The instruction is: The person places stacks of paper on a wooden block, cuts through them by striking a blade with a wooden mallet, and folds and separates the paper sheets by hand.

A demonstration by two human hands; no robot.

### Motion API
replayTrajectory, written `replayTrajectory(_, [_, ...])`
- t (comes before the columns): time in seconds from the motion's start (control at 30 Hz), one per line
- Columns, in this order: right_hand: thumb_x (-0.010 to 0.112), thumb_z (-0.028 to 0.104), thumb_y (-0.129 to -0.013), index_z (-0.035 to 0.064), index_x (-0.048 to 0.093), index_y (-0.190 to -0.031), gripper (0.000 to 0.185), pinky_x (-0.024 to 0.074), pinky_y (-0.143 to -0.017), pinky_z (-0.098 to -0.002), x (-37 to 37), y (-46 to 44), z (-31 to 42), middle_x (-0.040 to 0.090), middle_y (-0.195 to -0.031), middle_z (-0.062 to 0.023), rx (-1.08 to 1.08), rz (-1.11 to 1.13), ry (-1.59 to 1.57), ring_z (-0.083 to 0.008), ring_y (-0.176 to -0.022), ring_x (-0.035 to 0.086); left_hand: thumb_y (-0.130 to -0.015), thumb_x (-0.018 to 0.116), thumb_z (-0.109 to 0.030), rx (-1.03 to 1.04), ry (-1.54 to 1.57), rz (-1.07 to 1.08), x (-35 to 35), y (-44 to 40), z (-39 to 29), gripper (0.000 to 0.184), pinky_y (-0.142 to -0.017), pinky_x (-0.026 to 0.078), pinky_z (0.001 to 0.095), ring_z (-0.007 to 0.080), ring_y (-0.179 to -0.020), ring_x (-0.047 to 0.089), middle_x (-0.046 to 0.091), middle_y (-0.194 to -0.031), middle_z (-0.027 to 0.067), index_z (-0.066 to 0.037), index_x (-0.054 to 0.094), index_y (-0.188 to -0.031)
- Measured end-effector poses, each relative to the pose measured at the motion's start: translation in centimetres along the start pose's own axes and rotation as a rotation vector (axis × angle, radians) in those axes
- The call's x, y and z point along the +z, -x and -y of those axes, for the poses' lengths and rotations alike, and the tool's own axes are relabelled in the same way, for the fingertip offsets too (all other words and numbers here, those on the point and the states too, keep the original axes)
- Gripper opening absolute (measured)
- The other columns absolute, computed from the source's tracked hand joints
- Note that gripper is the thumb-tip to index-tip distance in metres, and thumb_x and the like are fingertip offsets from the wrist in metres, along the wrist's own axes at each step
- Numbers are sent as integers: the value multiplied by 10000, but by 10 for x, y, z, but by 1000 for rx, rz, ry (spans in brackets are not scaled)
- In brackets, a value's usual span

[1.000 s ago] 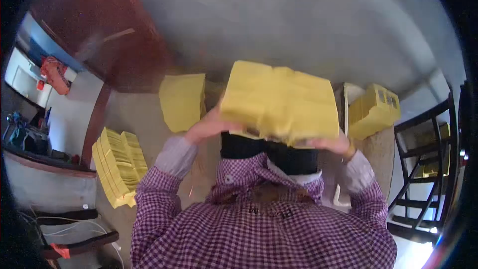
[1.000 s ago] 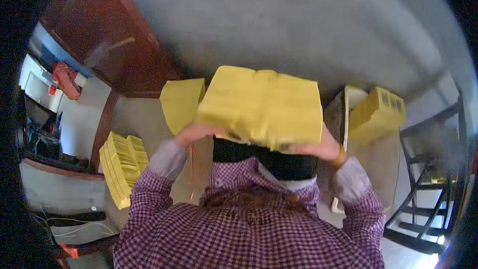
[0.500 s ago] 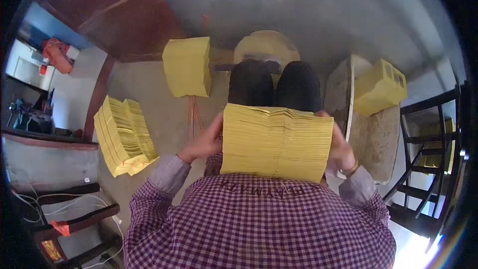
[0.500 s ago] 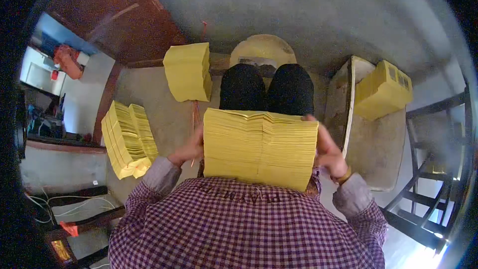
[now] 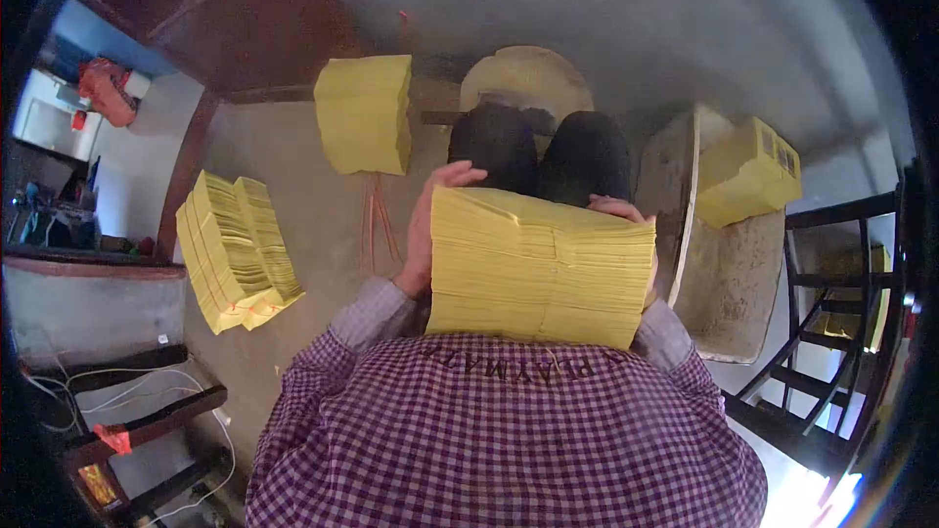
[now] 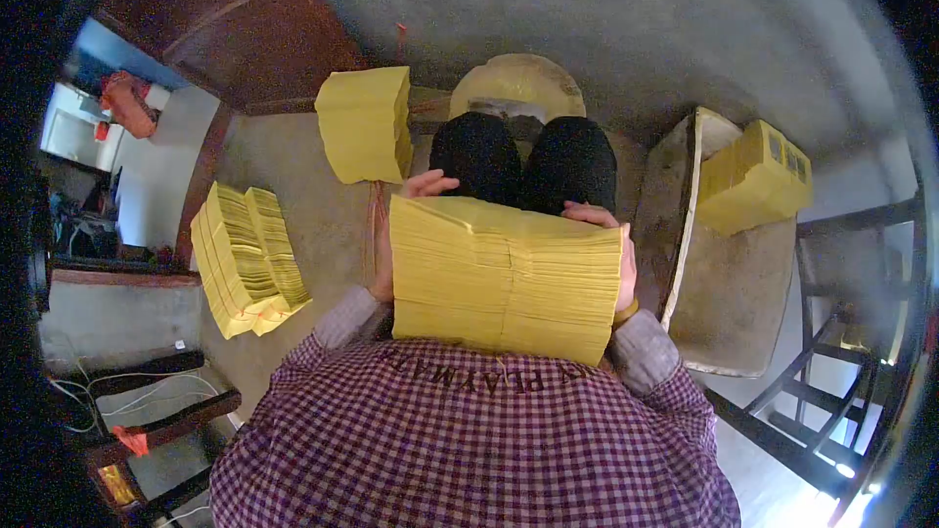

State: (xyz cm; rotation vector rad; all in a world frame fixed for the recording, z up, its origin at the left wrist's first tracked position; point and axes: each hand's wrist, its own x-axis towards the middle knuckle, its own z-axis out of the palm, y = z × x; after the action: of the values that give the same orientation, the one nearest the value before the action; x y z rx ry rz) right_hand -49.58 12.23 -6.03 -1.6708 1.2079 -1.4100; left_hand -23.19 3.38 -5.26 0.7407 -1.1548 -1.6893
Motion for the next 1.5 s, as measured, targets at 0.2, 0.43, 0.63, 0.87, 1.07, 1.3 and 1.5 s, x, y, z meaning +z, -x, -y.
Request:
replayTrajectory(0.2, [163, 442, -958, -36, 556, -996, 620, 331, -974, -370, -18, -37, 56, 563, -1042, -158, 210, -319, -395, -267, -1060, 504, -904, 478, -252, 193, -545, -47, -4, -28, -76, 283, -798, 429, 277, 122, -942, 527, 593, -1001, 36, -9, 559, -1027])
replayTrajectory(0.43, [535, 115, -849, 1, 529, -911, 130, 400, -849, -309, -34, -71, 99, 563, -972, -97, 229, 255, -49, -214, -940, 533, -826, 588, -290, 227, -1389, 776, 47, -25, -121, 312, -751, 446, 314, 212, -869, 552, 596, -914, 80, -30, 583, -1000])
replayTrajectory(0.63, [602, 148, -806, 7, 525, -886, 180, 430, -781, -316, -32, -60, 85, 556, -897, -110, 176, 473, 129, -222, -855, 549, -770, 625, -306, 374, -1481, 836, 51, -17, -112, 292, -635, 469, 357, 240, -789, 556, 598, -802, 76, -48, 610, -905])
replayTrajectory(0.87, [601, 279, -812, -7, 534, -971, 334, 463, -706, -335, -26, -92, 121, 581, -887, -153, 172, 541, 374, -292, -826, 586, -771, 593, -241, 397, -1502, 589, 51, -31, -104, 182, -560, 457, 396, 280, -620, 553, 546, -660, 103, -62, 575, -794])
replayTrajectory(1.07, [599, 248, -781, 17, 521, -887, 266, 463, -671, -394, -8, -117, 109, 557, -813, -136, -245, 642, 811, -320, -781, 564, -780, 600, -276, 511, -1350, 581, 65, -41, -107, 255, -584, 441, 417, 316, -644, 542, 526, -668, 127, -38, 508, -781])
replayTrajectory(1.3, [566, 188, -796, 22, 509, -855, 186, 448, -657, -406, -2, -112, 91, 525, -776, -138, -252, 718, 597, -324, -759, 547, -817, 571, -289, 459, -1318, 781, 61, -47, -86, 287, -616, 438, 412, 316, -670, 540, 521, -657, 136, -20, 498, -746])
replayTrajectory(1.5, [532, 151, -825, 12, 494, -853, 147, 421, -637, -410, 2, -93, 84, 502, -764, -154, -85, 758, 271, -339, -745, 531, -816, 572, -254, 402, -1162, 762, 53, -34, -73, 259, -599, 429, 430, 331, -644, 556, 536, -628, 161, -9, 534, -742])
